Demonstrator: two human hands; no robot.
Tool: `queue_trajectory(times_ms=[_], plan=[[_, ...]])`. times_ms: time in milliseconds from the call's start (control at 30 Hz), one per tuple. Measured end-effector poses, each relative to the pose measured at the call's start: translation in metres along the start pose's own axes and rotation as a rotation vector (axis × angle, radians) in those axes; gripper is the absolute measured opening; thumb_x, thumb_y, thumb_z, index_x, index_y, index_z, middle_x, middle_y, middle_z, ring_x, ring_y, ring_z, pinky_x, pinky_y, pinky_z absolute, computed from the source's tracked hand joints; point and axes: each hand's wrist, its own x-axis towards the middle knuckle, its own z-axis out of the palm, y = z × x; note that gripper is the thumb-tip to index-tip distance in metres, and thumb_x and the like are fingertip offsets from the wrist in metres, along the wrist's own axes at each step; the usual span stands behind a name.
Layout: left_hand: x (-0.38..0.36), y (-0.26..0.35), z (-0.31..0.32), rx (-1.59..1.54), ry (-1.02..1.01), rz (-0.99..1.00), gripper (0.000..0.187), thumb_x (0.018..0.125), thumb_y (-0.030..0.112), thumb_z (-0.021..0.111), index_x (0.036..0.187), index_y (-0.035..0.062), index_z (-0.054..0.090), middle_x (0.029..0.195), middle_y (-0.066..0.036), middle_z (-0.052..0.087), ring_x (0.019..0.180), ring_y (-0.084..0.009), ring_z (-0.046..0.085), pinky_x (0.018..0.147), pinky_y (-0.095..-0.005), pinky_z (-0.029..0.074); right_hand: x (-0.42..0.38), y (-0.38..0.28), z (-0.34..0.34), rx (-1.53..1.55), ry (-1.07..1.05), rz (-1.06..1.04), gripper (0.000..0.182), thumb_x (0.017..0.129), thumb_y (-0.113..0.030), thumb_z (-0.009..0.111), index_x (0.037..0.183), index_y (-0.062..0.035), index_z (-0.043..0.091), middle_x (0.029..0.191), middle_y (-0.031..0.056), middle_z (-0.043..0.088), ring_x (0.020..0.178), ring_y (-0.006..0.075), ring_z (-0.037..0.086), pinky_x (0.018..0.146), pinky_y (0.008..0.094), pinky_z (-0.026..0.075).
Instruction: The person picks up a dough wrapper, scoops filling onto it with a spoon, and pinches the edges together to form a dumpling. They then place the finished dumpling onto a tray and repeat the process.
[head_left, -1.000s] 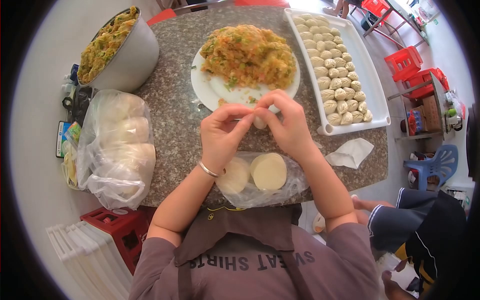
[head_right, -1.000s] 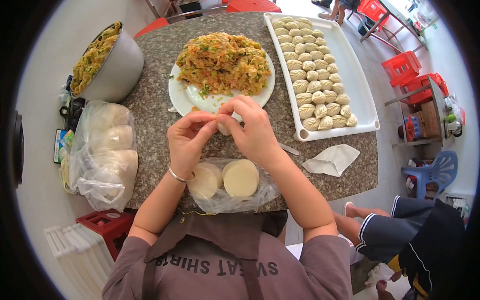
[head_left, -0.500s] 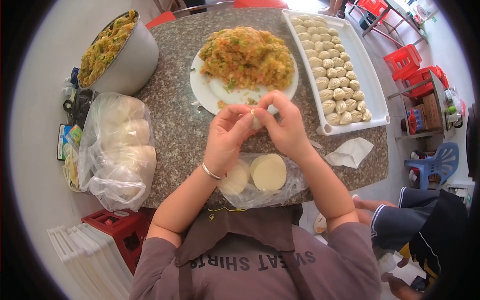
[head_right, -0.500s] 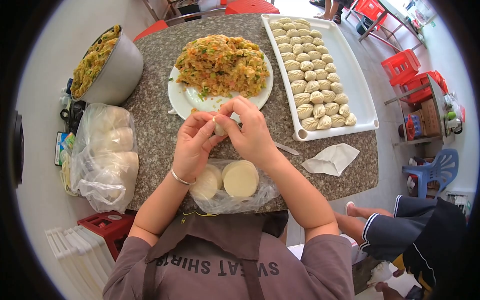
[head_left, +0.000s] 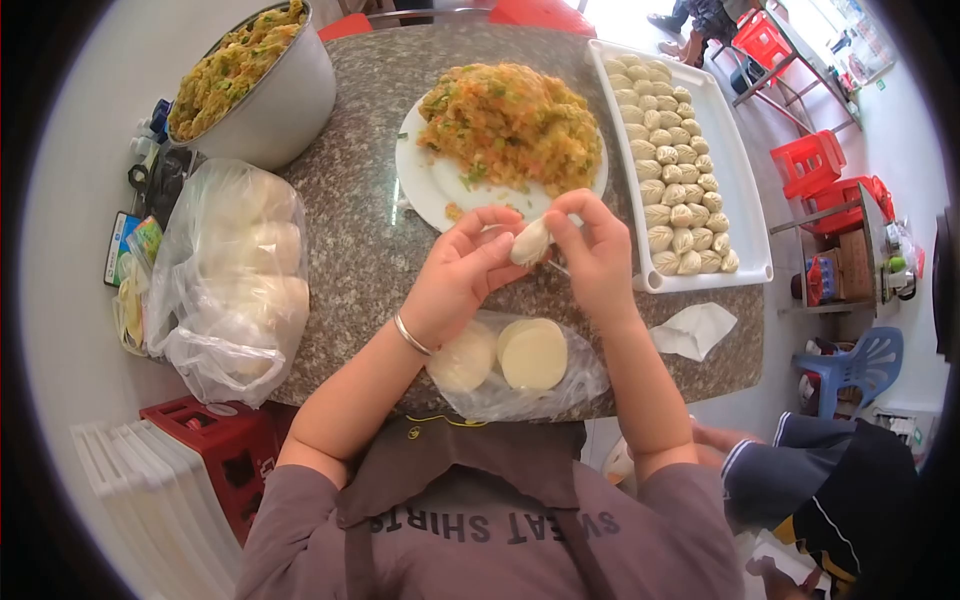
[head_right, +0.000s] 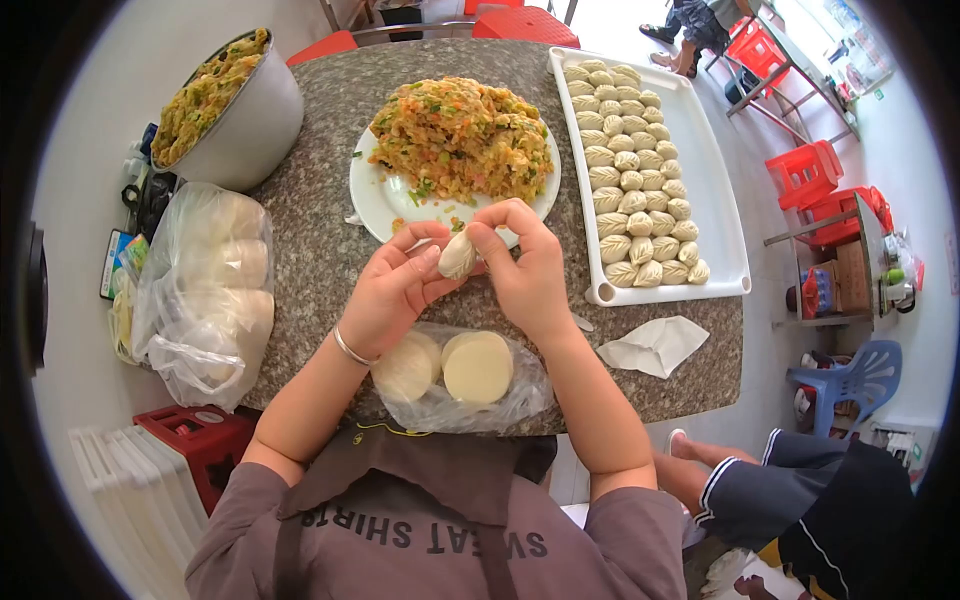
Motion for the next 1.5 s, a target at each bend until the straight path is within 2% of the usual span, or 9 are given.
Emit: queue_trajectory(times_ms=[367, 500, 633, 833, 900, 933, 1000, 1300, 1500], plan=[[0.000, 0.003, -0.010, -0.386, -0.201, -0.179, 0.029, 0.098, 0.018, 0.046, 0.124, 0.0052, 0.046, 0.113, -0.015, 0.060, 0.097, -0.0286, 0.065, 0.078, -0.0292, 0.058, 0.005, 0.003, -0.016, 0.128, -0.163, -0.061, 0.024, 0.084, 0.001, 0.063, 0.107, 0.0008, 0.065, 0.095, 0.0055, 0.062, 0.090, 0.0130, 0.057, 0.081, 0.0257, 0.044], [-0.002, 0.008, 0.002, -0.221, -0.073, -0.137, 0.032, 0.097, 0.019, 0.050, 0.125, 0.0059, 0.044, 0.112, -0.013, 0.061, 0.095, -0.0230, 0.066, 0.076, -0.0294, 0.058, 0.004, -0.024, -0.015, -0.242, -0.212, -0.233, 0.069, 0.065, -0.014, 0.082, 0.128, -0.0068, 0.054, 0.097, 0.0073, 0.063, 0.096, 0.0169, 0.058, 0.089, 0.0320, 0.045], [-0.004, 0.004, 0.000, -0.018, -0.038, -0.097, 0.038, 0.094, 0.022, 0.056, 0.126, 0.0059, 0.043, 0.108, -0.011, 0.062, 0.095, -0.0175, 0.065, 0.077, -0.0286, 0.057, -0.002, -0.032, -0.020, -0.397, -0.450, -0.253, 0.046, 0.067, -0.013, 0.080, 0.109, -0.0052, 0.062, 0.099, 0.0103, 0.063, 0.095, 0.0254, 0.061, 0.084, 0.0353, 0.047], [-0.012, 0.007, 0.011, 0.400, -0.162, 0.020, 0.023, 0.088, 0.013, 0.063, 0.109, 0.0040, 0.059, 0.099, -0.006, 0.064, 0.089, -0.0140, 0.063, 0.076, -0.0263, 0.051, 0.005, -0.056, -0.058, -0.559, -0.106, -0.198, 0.033, 0.071, -0.010, 0.074, 0.101, -0.0049, 0.063, 0.096, 0.0105, 0.064, 0.092, 0.0258, 0.062, 0.081, 0.0351, 0.048], [-0.020, 0.018, 0.024, 1.055, -0.330, -0.019, 0.016, 0.082, 0.015, 0.069, 0.095, 0.0062, 0.067, 0.095, -0.007, 0.064, 0.087, -0.0175, 0.063, 0.076, -0.0285, 0.050, 0.024, -0.053, -0.082, -0.669, -0.034, -0.231, 0.033, 0.072, -0.010, 0.074, 0.103, -0.0052, 0.063, 0.094, 0.0086, 0.065, 0.091, 0.0216, 0.062, 0.080, 0.0328, 0.048], [-0.021, 0.011, 0.021, 1.051, -0.333, -0.009, 0.016, 0.082, 0.015, 0.069, 0.095, 0.0062, 0.067, 0.095, -0.007, 0.064, 0.087, -0.0175, 0.063, 0.076, -0.0285, 0.050, 0.037, -0.050, -0.094, -0.769, 0.029, -0.258, 0.033, 0.073, -0.010, 0.073, 0.105, -0.0055, 0.064, 0.092, 0.0066, 0.066, 0.091, 0.0173, 0.062, 0.080, 0.0304, 0.047], [-0.021, -0.007, 0.013, 1.307, -0.427, 0.354, 0.017, 0.076, 0.018, 0.072, 0.089, 0.0089, 0.070, 0.092, -0.006, 0.063, 0.086, -0.0230, 0.061, 0.076, -0.0336, 0.050, 0.068, -0.044, -0.114, -0.721, 0.135, -0.256, 0.033, 0.078, -0.013, 0.071, 0.108, -0.0041, 0.063, 0.091, 0.0063, 0.066, 0.089, 0.0156, 0.062, 0.082, 0.0289, 0.047], [-0.020, -0.009, 0.010, 1.343, -0.496, 0.423, 0.013, 0.077, 0.019, 0.068, 0.087, 0.0110, 0.067, 0.090, -0.004, 0.062, 0.085, -0.0246, 0.058, 0.074, -0.0358, 0.051, 0.242, 0.047, -0.225, -0.105, 0.517, -0.145, 0.024, 0.082, -0.016, 0.069, 0.102, -0.0028, 0.066, 0.088, 0.0054, 0.067, 0.075, 0.0132, 0.061, 0.069, 0.0280, 0.050], [-0.014, -0.015, 0.006, 1.279, -0.561, 0.409, 0.010, 0.080, 0.019, 0.068, 0.083, 0.0110, 0.063, 0.082, -0.005, 0.062, 0.081, -0.0253, 0.059, 0.070, -0.0358, 0.050, 0.258, 0.081, -0.233, -0.743, 0.500, 0.150, 0.020, 0.082, -0.018, 0.068, 0.095, -0.0022, 0.068, 0.084, 0.0035, 0.068, 0.076, 0.0119, 0.063, 0.069, 0.0293, 0.051]])
